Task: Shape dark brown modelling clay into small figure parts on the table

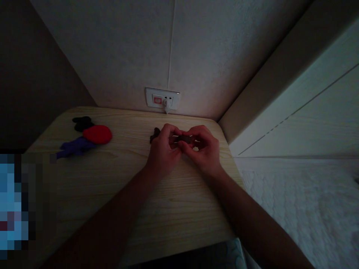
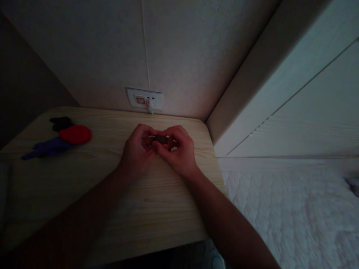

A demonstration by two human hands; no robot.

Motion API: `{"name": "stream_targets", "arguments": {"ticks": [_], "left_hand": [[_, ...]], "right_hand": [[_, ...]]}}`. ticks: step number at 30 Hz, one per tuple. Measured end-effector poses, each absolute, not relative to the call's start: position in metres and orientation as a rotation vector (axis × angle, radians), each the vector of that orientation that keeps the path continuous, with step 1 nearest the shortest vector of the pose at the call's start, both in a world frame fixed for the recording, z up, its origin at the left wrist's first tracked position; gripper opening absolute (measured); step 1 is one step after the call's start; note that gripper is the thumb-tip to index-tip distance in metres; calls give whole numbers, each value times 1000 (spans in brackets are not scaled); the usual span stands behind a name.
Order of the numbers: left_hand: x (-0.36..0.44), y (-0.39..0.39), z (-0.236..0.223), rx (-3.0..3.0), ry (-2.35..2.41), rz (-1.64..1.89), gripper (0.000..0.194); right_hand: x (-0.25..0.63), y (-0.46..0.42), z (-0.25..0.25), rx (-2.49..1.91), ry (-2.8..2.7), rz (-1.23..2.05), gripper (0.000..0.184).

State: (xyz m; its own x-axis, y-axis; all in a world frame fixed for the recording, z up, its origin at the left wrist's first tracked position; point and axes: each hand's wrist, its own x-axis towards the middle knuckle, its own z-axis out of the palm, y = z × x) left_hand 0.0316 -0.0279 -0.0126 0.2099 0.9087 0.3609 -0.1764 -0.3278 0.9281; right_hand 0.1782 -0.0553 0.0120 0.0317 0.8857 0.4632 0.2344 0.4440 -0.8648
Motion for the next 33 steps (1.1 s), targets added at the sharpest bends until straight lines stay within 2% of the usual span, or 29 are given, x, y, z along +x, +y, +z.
{"name": "stream_targets", "arguments": {"ticks": [15,33], "left_hand": [[30,-27,-12,1490,755,1311,40],[29,-30,-10,1649,819,1323,29]], "right_hand": [[178,-53,10,-1039,-1467,812,24],[179,-51,10,-1005,-1492,831,12]]}}
